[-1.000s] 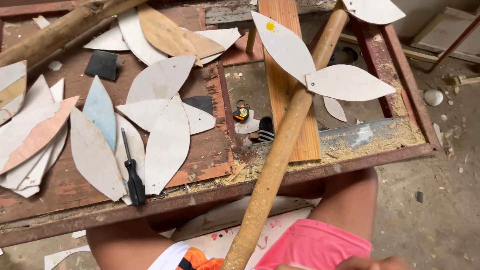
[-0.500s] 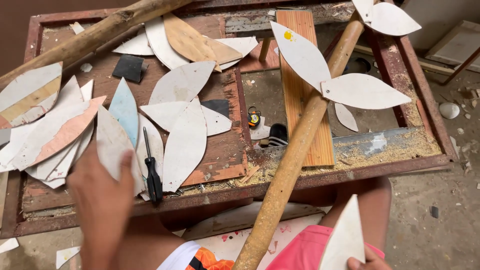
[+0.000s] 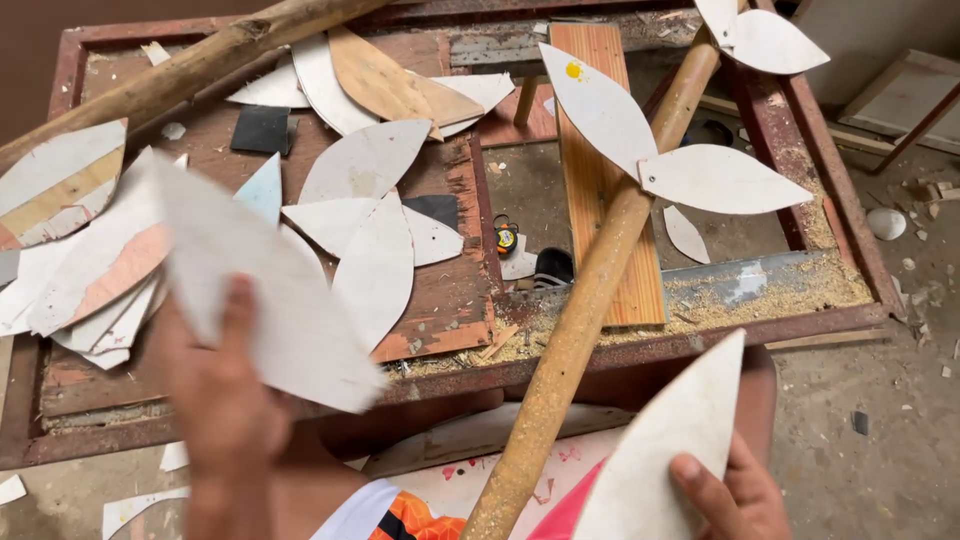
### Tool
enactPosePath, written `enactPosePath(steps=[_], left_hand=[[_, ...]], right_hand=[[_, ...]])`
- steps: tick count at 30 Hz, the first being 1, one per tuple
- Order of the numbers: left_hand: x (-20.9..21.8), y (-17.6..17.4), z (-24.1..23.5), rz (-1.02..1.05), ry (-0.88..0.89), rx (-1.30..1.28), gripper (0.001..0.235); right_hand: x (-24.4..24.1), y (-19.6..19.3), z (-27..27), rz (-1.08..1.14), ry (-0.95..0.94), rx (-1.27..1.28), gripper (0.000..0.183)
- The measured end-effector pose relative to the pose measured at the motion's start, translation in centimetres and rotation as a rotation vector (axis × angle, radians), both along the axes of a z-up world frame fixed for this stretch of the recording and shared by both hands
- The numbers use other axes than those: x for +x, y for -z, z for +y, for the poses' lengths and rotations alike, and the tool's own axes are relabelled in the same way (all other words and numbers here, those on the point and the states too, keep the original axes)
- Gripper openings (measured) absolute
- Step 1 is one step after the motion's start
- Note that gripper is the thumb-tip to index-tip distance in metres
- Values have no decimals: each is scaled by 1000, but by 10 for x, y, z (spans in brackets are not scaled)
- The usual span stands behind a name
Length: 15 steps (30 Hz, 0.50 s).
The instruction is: Fastening leaf-shaped wooden pieces to a wooden pole using a screwdriver to assemble a decorative object.
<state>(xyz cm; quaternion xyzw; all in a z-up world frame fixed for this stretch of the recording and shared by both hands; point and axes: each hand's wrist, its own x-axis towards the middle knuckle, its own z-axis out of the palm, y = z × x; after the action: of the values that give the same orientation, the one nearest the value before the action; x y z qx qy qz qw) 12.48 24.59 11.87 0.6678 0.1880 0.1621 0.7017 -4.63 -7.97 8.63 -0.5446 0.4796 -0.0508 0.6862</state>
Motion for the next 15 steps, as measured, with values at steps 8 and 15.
enactPosePath(steps=[8,15], left_hand=[[-73,-4,-108,162,223,-87,47],[-78,-11,-129,219,247,-154,51]], right_hand=[[61,-19,66,-443,191,71,49],[58,-17,68,-429,215,10,45]])
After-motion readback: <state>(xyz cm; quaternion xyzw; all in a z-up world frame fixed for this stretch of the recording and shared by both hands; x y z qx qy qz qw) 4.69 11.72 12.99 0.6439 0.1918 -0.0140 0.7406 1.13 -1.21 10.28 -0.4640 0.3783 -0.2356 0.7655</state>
